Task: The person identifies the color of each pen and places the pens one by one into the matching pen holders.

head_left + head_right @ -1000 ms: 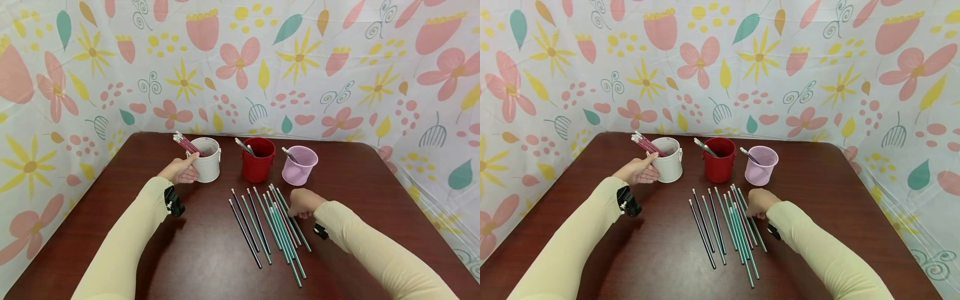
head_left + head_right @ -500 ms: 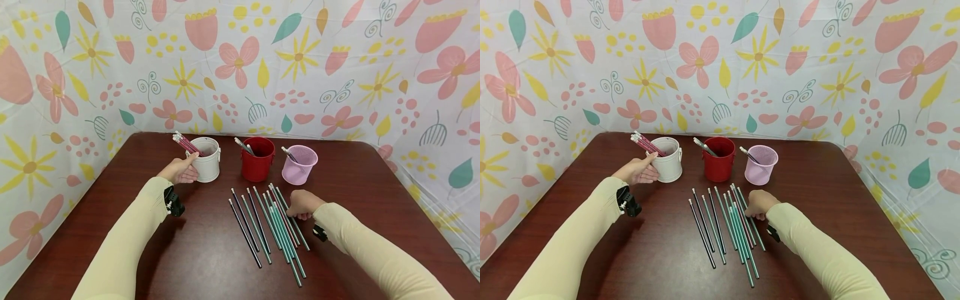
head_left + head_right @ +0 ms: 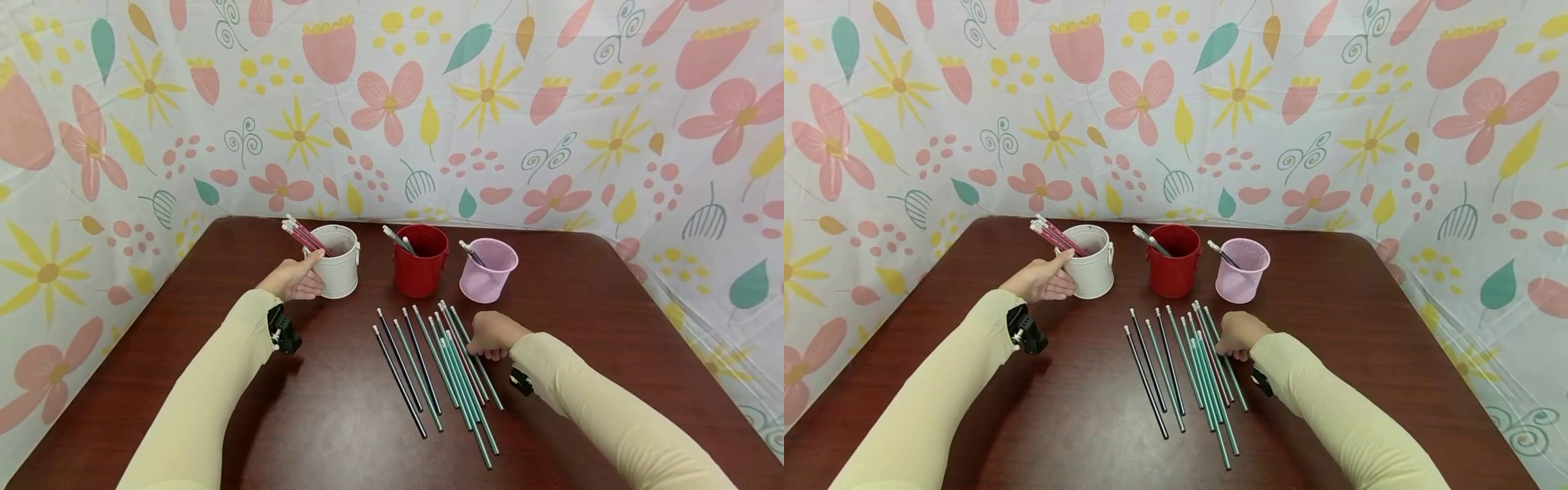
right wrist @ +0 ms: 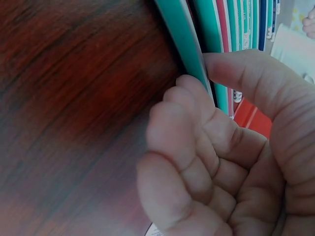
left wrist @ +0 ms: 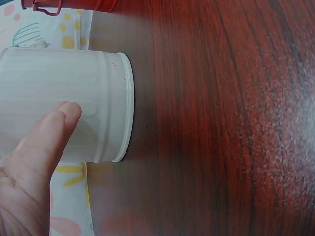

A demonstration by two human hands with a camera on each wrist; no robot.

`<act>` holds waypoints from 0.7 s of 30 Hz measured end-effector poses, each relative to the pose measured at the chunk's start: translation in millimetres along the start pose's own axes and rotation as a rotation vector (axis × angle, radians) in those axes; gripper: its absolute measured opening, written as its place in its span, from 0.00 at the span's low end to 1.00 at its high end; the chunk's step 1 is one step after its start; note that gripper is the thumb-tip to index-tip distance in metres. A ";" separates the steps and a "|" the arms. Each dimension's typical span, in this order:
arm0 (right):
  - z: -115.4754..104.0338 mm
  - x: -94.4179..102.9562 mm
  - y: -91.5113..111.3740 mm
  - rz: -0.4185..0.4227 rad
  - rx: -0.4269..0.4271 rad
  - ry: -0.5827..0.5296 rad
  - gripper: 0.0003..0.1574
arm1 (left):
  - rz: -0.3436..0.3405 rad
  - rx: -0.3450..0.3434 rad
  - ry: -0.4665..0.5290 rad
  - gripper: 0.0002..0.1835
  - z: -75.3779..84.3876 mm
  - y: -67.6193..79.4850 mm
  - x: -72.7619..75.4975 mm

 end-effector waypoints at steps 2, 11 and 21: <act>0.0 -0.3 0.1 -0.004 -0.006 -0.001 0.13 | -0.003 -0.003 -0.001 0.36 -0.5 0.1 0.1; 0.8 1.1 -0.4 0.020 0.001 0.003 0.13 | -0.011 -0.013 -0.001 0.35 -0.9 -0.9 -0.7; -7.5 21.9 5.2 0.079 0.052 0.011 0.14 | 0.000 -0.006 0.014 0.36 -0.5 -4.2 -1.0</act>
Point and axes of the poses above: each hand's wrist, its own y-axis away from the middle knuckle, its own x-axis out of the back of the hand, z = x × y, the point moved 10 cm from there along -y, towards the middle knuckle
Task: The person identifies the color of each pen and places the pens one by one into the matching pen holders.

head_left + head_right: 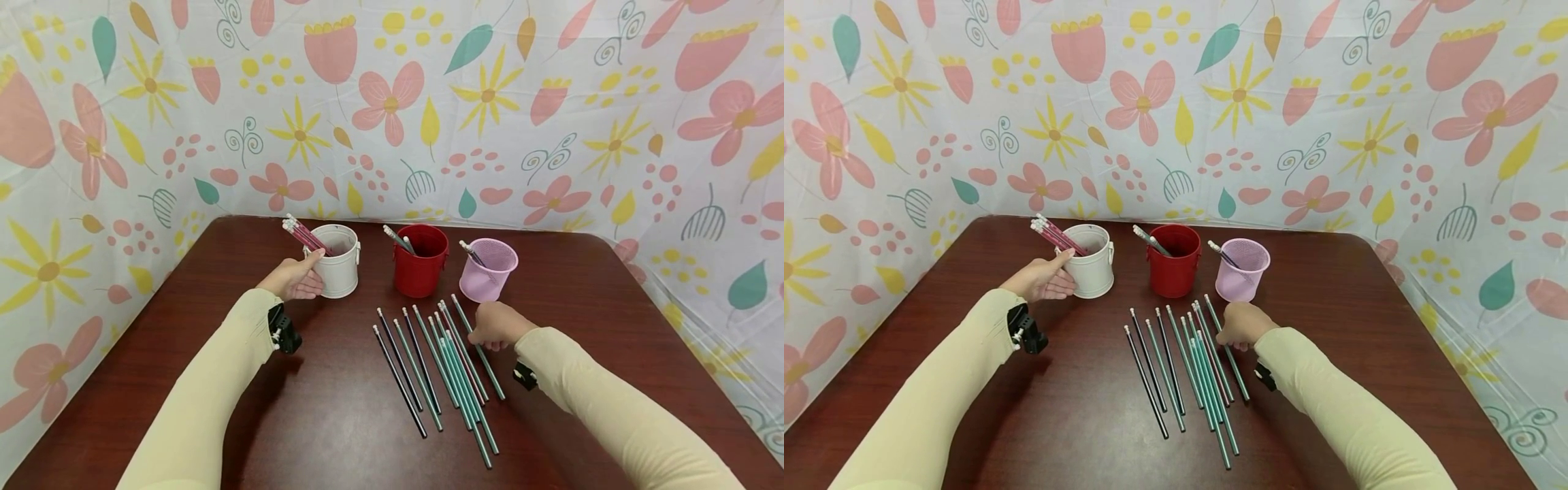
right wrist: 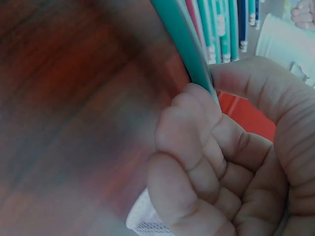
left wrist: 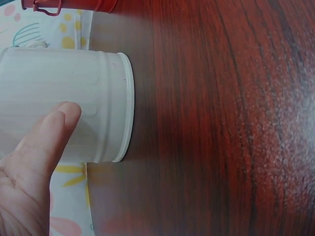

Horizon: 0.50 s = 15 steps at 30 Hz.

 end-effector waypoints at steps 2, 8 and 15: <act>-1.9 6.3 1.1 0.010 0.009 0.002 0.14 | -0.001 -0.001 -0.004 0.36 -0.1 -0.1 0.0; -10.3 21.5 3.8 0.006 0.027 0.005 0.16 | 0.001 0.001 0.003 0.36 0.1 0.9 -1.2; -24.6 41.9 7.8 0.031 0.057 0.005 0.17 | -0.002 -0.002 -0.001 0.39 0.3 2.2 -1.1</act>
Point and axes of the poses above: each hand's wrist, its own y-axis away from the middle knuckle, its own x-axis out of the back of the hand, z = x × y, the point moved 10 cm from there along -y, towards the middle knuckle
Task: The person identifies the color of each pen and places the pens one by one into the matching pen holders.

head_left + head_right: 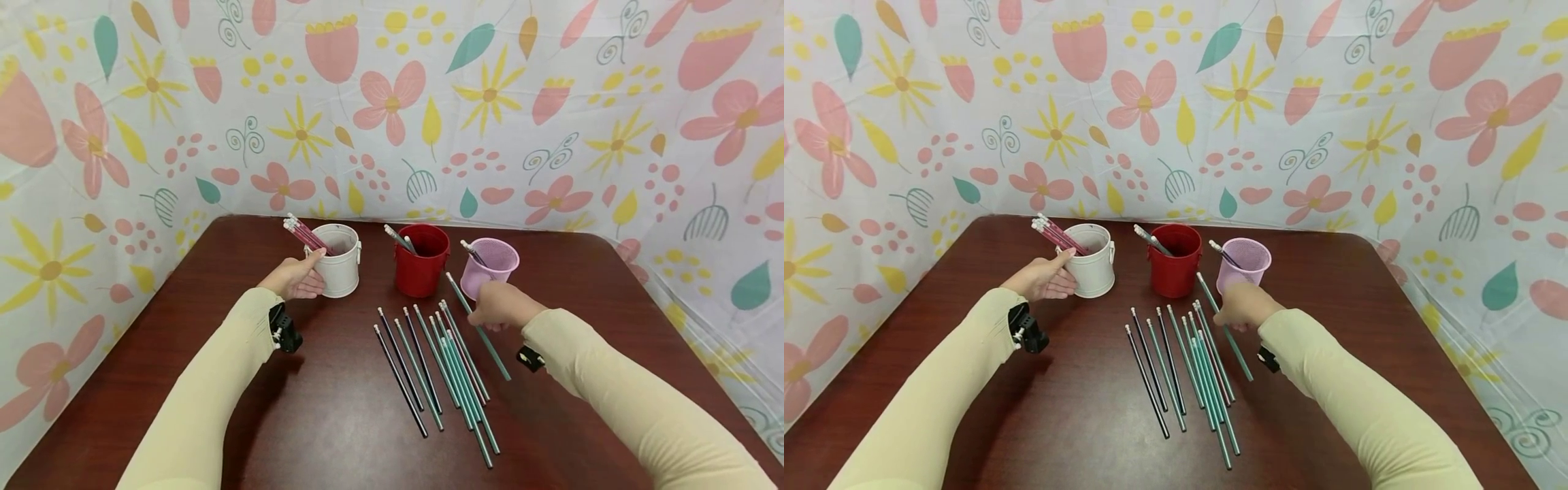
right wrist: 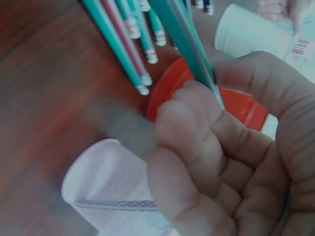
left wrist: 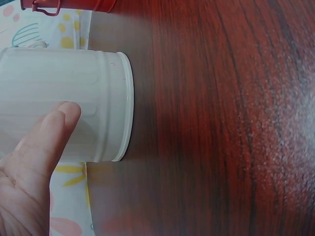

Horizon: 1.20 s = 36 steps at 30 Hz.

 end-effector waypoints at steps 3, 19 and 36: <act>-8.7 8.7 0.0 0.039 0.045 0.024 0.16 | -0.004 0.001 -0.005 0.40 -0.5 -0.6 0.6; -46.0 62.4 5.6 0.441 0.221 -0.215 0.06 | 0.000 0.004 0.011 0.38 0.3 4.8 2.3; -48.6 105.7 32.5 1.013 0.264 -0.554 0.07 | 0.002 0.004 0.000 0.36 3.0 5.6 0.7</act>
Point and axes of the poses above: each hand's wrist, its own y-axis away from the middle knuckle, its own x-axis out of the back of the hand, z = x × y, the point moved 10 cm from there along -y, towards the middle knuckle
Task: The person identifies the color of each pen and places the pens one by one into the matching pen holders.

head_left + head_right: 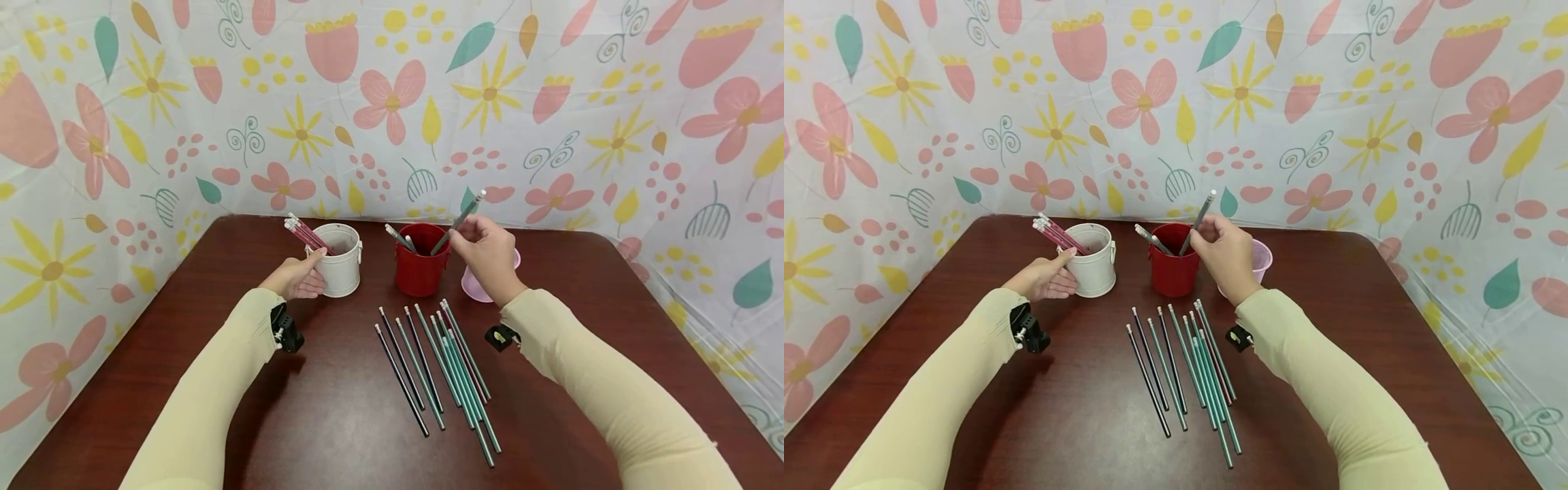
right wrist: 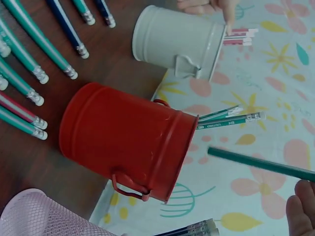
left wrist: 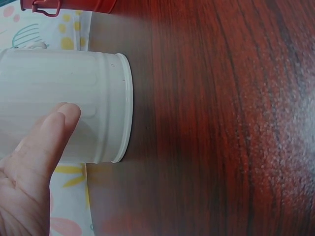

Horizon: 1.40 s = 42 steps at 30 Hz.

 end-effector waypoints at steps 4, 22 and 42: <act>-3.0 -3.5 -4.1 0.039 0.035 0.009 0.08 | 0.007 0.001 -0.001 0.37 -3.3 -5.0 0.7; 24.5 -63.6 -10.4 -0.270 -0.075 0.265 0.12 | 0.003 0.000 -0.001 0.37 -5.3 -6.7 1.0; 57.4 -81.6 -2.7 -0.373 -0.127 0.353 0.15 | 0.001 -0.005 0.001 0.36 -4.0 -5.9 0.6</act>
Point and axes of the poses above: each hand's wrist, its own y-axis away from the middle knuckle, its own x-axis out of the back of the hand, z = x × y, the point moved 10 cm from there along -y, towards the middle knuckle
